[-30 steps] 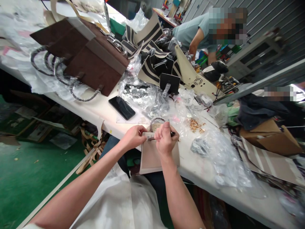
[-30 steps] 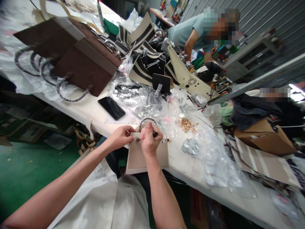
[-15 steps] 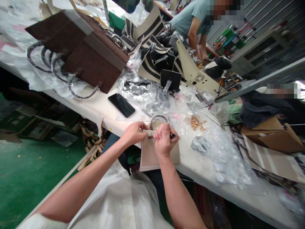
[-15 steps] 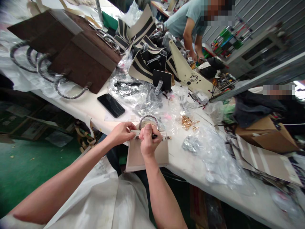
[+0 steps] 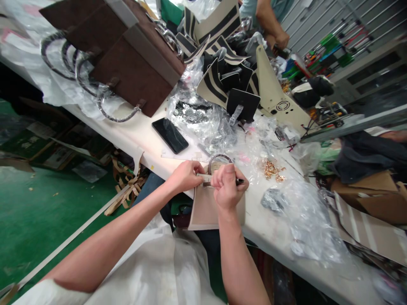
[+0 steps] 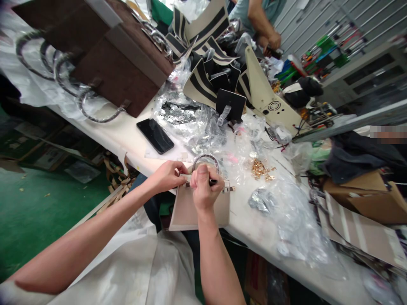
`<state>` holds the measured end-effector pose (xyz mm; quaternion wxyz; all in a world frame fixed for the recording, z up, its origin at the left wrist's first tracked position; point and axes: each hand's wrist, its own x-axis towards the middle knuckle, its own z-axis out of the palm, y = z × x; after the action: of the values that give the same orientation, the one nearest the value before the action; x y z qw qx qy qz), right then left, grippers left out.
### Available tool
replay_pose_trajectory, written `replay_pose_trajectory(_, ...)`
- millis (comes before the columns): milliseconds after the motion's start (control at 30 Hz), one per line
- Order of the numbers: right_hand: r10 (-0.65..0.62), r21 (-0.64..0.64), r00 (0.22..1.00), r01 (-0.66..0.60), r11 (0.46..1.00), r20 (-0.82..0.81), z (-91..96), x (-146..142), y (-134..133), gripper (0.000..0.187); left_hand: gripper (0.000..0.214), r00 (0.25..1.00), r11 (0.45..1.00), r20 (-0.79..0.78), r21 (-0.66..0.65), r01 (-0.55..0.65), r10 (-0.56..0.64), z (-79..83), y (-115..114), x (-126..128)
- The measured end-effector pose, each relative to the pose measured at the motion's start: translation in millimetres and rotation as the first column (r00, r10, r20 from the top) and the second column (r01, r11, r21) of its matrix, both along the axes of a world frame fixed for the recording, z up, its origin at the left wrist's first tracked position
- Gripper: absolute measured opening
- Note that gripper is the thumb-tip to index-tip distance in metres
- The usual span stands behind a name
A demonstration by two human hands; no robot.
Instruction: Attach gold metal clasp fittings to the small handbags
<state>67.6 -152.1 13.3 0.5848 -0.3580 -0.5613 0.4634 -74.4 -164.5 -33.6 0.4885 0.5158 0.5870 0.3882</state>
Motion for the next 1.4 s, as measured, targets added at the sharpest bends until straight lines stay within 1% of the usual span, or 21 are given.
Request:
replay_pose_trajectory(133, -0.024, -0.014, 1.000, 0.024, 1.000, -0.017, -0.6, -3.4, -3.2, 0.064, 0.007, 0.996, 1.000, 0.089, -0.006, -0.002, 0.002, -6.6, 1.0, 0.0)
replay_pose_trajectory(200, -0.037, -0.025, 0.999, 0.036, 0.999, -0.033, -2.9, -4.5, -5.1, 0.063, 0.008, 0.991, 1.000, 0.132, -0.017, 0.007, -0.005, -10.6, 2.2, -0.1)
replay_pose_trajectory(267, -0.056, -0.014, 0.998, 0.055, 0.998, -0.032, -5.7, -5.8, -6.0, 0.063, 0.010, 0.989, 1.000, 0.150, -0.021, 0.018, -0.015, -13.5, 3.8, -0.1)
replay_pose_trajectory(333, -0.069, -0.012, 0.997, 0.069, 0.998, -0.019, -7.3, -6.5, -3.6, 0.064, 0.012, 0.991, 1.000, 0.130, -0.020, 0.019, -0.016, -14.5, 5.1, -0.1)
replay_pose_trajectory(433, -0.055, -0.094, 0.998, 0.052, 0.994, -0.033, -3.8, -2.5, 7.3, 0.068, 0.014, 0.998, 1.000, 0.069, -0.015, 0.015, -0.014, -11.7, 5.6, 0.5)
replay_pose_trajectory(533, -0.018, -0.192, 0.994, -0.003, 0.981, -0.111, 6.6, 8.5, 18.0, 0.072, 0.015, 0.999, 0.999, 0.036, -0.028, 0.017, -0.016, -6.8, 4.1, 1.5)
replay_pose_trajectory(600, 0.005, -0.227, 0.991, -0.036, 0.973, -0.136, 13.8, 15.7, 19.8, 0.074, 0.015, 1.000, 1.000, 0.019, -0.030, 0.008, -0.007, -4.7, 3.1, 2.2)
replay_pose_trajectory(667, 0.041, -0.253, 0.992, -0.071, 0.965, -0.122, 18.7, 18.9, 18.0, 0.074, 0.015, 1.000, 1.000, 0.014, -0.022, 0.000, 0.000, -4.6, 2.7, 2.9)
replay_pose_trajectory(767, 0.084, -0.295, 0.993, -0.105, 0.950, -0.083, 20.4, 15.0, 16.1, 0.074, 0.016, 0.999, 1.000, 0.038, -0.022, -0.016, 0.017, -7.8, 2.8, 3.7)
replay_pose_trajectory(867, 0.064, -0.351, 0.997, -0.075, 0.933, -0.044, 15.4, 3.4, 24.7, 0.076, 0.018, 0.998, 0.999, 0.052, -0.024, -0.030, 0.031, -12.1, 2.9, 4.5)
replay_pose_trajectory(967, -0.009, -0.438, 1.000, 0.013, 0.899, 0.012, 5.3, -13.7, 43.3, 0.076, 0.018, 0.997, 1.000, 0.079, -0.027, -0.015, 0.017, -13.8, 3.5, 4.5)
replay_pose_trajectory(1033, -0.048, -0.528, 0.996, 0.080, 0.846, 0.074, -1.1, -24.7, 56.6, 0.076, 0.017, 0.994, 1.000, 0.104, -0.027, -0.013, 0.016, -12.2, 4.2, 3.4)
replay_pose_trajectory(1100, -0.030, -0.614, 0.993, 0.096, 0.783, 0.116, -3.2, -29.8, 66.0, 0.077, 0.018, 0.993, 0.999, 0.119, -0.041, -0.011, 0.016, -8.6, 5.1, 1.4)
replay_pose_trajectory(1133, -0.006, -0.638, 0.994, 0.076, 0.767, 0.111, -2.0, -29.3, 67.7, 0.078, 0.019, 0.991, 0.998, 0.130, -0.063, -0.007, 0.015, -6.5, 5.5, 0.3)
replay_pose_trajectory(1167, 0.019, -0.640, 0.996, 0.043, 0.767, 0.089, 0.5, -26.6, 67.1, 0.079, 0.019, 0.989, 0.995, 0.150, -0.095, 0.004, 0.010, -4.4, 5.8, -0.8)
replay_pose_trajectory(1200, 0.034, -0.618, 0.998, 0.008, 0.786, 0.056, 4.1, -22.3, 63.9, 0.080, 0.020, 0.984, 0.991, 0.176, -0.131, 0.018, 0.005, -2.5, 6.0, -1.8)
replay_pose_trajectory(1267, 0.027, -0.504, 1.000, -0.031, 0.863, -0.015, 12.3, -11.0, 52.2, 0.082, 0.020, 0.975, 0.983, 0.220, -0.180, 0.041, 0.000, 0.1, 5.9, -3.3)
replay_pose_trajectory(1333, -0.023, -0.355, 0.997, -0.005, 0.935, -0.073, 18.7, -1.1, 37.6, 0.081, 0.019, 0.974, 0.982, 0.226, -0.184, 0.049, -0.006, 1.1, 5.6, -4.3)
replay_pose_trajectory(1400, -0.072, -0.242, 0.991, 0.043, 0.969, -0.111, 20.3, 3.2, 24.4, 0.079, 0.018, 0.976, 0.983, 0.215, -0.177, 0.048, -0.009, 0.6, 5.6, -4.7)
